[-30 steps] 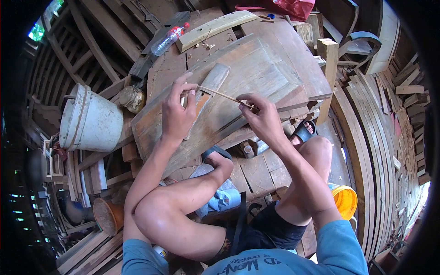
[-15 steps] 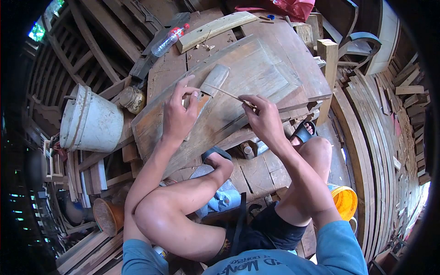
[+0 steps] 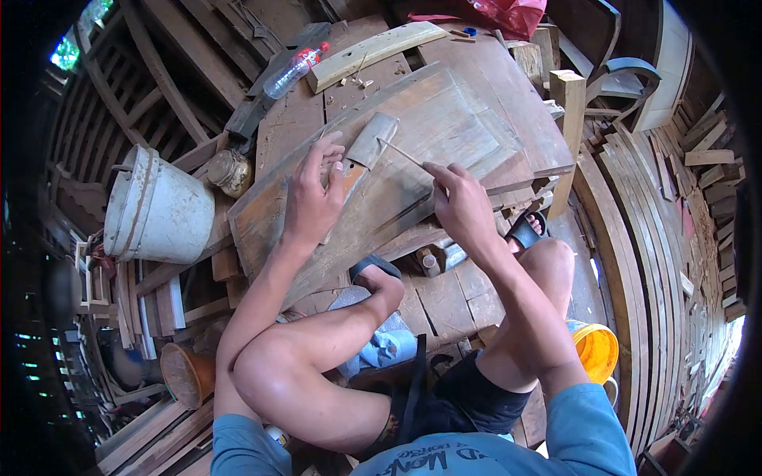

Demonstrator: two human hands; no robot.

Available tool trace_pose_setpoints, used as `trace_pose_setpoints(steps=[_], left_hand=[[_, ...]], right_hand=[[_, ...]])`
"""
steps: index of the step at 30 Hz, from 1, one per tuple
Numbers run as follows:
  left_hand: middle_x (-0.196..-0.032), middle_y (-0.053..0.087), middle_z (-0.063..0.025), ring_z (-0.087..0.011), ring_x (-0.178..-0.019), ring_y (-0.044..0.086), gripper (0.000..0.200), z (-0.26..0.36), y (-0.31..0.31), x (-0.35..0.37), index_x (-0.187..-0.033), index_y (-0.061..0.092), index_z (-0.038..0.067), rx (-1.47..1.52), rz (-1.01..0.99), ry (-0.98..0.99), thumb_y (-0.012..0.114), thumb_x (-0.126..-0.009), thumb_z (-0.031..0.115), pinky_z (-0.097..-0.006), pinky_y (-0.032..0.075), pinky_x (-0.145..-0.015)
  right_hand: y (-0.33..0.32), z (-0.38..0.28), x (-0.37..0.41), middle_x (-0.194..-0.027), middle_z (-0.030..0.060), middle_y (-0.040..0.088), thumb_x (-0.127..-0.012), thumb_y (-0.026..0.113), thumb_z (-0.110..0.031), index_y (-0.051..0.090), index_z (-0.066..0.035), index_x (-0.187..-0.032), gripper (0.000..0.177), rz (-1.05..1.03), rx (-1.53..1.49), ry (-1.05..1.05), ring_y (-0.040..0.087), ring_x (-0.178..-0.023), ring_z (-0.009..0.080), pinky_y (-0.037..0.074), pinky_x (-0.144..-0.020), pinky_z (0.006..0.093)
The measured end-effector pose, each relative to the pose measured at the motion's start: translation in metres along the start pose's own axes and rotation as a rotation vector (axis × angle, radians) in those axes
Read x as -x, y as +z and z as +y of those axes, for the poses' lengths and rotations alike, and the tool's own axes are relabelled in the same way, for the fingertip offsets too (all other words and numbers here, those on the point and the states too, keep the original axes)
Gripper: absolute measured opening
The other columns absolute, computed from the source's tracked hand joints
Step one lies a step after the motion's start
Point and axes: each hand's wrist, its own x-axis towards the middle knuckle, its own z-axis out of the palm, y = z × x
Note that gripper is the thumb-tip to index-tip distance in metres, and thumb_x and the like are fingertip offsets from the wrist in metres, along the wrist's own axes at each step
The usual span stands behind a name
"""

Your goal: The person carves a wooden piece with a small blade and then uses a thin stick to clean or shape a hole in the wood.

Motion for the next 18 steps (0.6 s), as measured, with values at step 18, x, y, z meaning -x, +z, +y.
trace_pose_setpoints(steps=[18], left_hand=[[-0.110, 0.064, -0.0202, -0.0326, -0.102, 0.064, 0.039, -0.0017, 0.0008, 0.0001, -0.129, 0.050, 0.003, -0.018, -0.004, -0.004, 0.050, -0.090, 0.001, -0.0410, 0.051, -0.087]], right_hand=[[-0.0080, -0.0009, -0.0013, -0.093, 0.0173, 0.062, -0.083, 0.053, -0.005, 0.066, -0.009, -0.116, 0.036, -0.038, 0.030, -0.016, 0.063, -0.084, 0.0383, 0.051, -0.076, 0.0460]])
